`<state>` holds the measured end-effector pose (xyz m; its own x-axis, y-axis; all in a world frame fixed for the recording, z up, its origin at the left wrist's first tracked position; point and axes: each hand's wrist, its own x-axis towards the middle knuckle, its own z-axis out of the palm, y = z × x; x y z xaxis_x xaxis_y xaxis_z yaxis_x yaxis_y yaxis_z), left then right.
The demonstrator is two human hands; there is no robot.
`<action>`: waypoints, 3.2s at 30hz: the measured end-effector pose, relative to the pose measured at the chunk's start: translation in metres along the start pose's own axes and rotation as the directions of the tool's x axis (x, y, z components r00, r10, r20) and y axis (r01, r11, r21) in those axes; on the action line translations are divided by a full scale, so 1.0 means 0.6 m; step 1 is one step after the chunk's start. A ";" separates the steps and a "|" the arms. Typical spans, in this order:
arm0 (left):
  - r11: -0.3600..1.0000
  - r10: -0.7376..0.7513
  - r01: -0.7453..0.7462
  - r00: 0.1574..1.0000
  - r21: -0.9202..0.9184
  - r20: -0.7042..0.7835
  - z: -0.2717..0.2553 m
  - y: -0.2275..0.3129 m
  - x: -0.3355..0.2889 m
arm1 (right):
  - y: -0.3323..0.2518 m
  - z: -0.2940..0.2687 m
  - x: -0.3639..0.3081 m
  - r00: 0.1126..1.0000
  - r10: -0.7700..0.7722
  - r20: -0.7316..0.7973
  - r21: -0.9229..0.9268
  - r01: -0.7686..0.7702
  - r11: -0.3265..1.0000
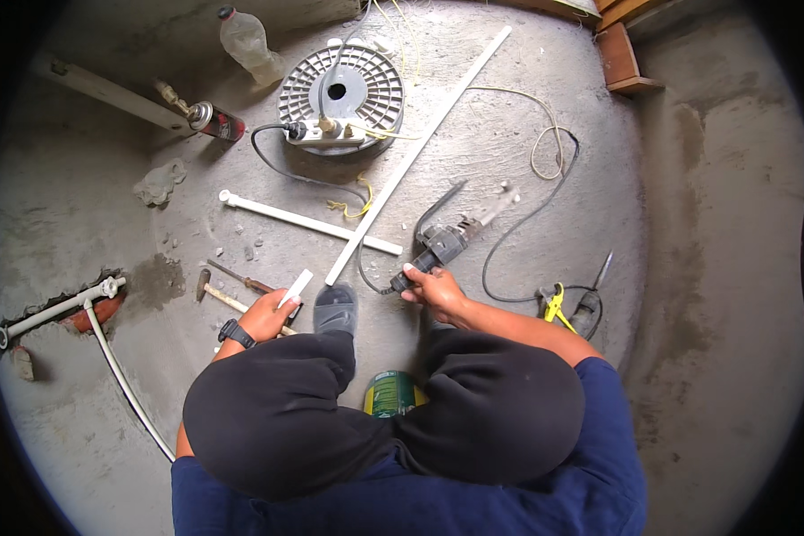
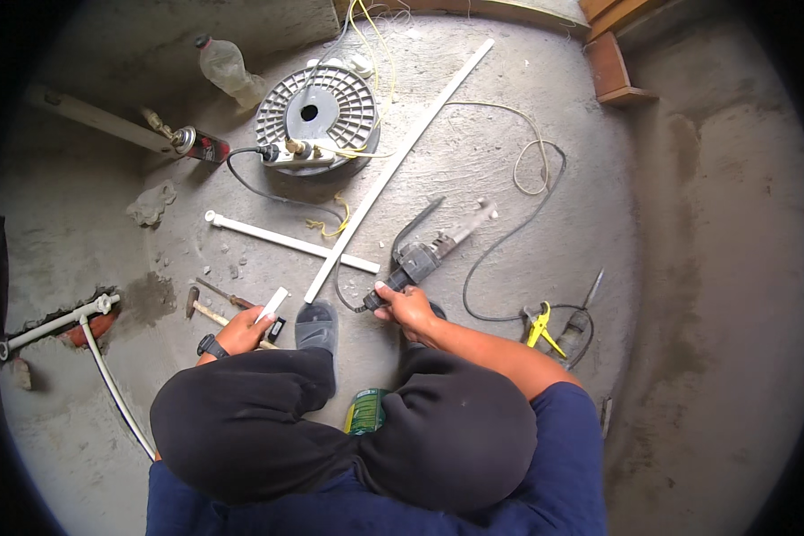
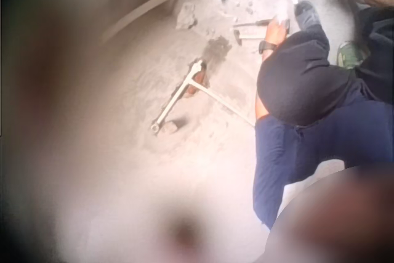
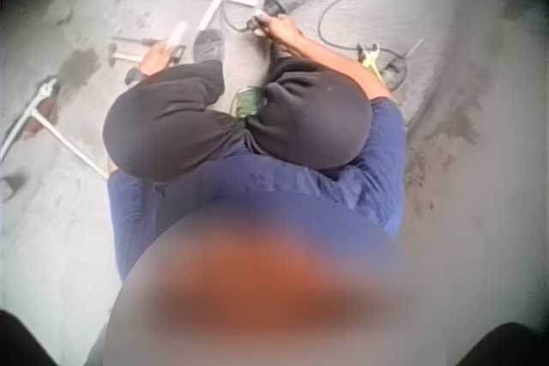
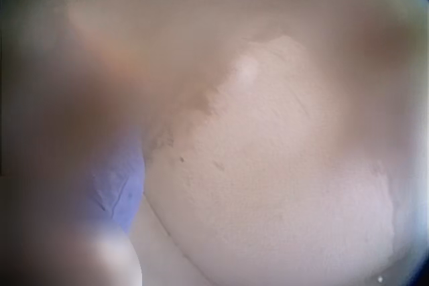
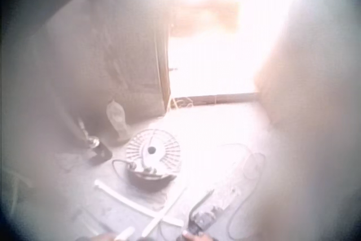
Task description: The person measures and cuts white PVC pipes, then fits them into a pre-cut channel in a concrete wall. They use a tape measure, pipe cutter, and hammer to prepare and install the pipe segments.
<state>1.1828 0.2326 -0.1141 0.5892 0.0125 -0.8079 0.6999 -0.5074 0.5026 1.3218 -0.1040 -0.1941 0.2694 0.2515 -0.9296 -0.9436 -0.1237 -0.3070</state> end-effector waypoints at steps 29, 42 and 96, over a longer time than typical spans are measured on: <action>0.838 -0.201 0.159 0.979 -0.522 -0.024 0.132 -0.215 -0.060 | -0.073 0.437 0.211 0.766 -0.524 0.372 -0.928 0.307 -0.210; 0.895 -0.190 0.133 0.977 -0.425 -0.096 0.128 -0.210 -0.104 | -0.116 0.445 0.067 0.476 -0.523 0.707 -0.691 0.624 -0.365; 0.467 0.585 -0.471 0.799 -0.748 -0.138 0.220 0.841 -0.018 | -0.193 -0.270 -0.436 0.256 -0.774 -0.579 0.209 0.964 0.163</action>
<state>1.4762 -0.1373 0.1076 0.9361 -0.1682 -0.3089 0.3512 0.4019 0.8456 1.3915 -0.3109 0.0516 0.9105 -0.3961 -0.1187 0.0661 0.4228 -0.9038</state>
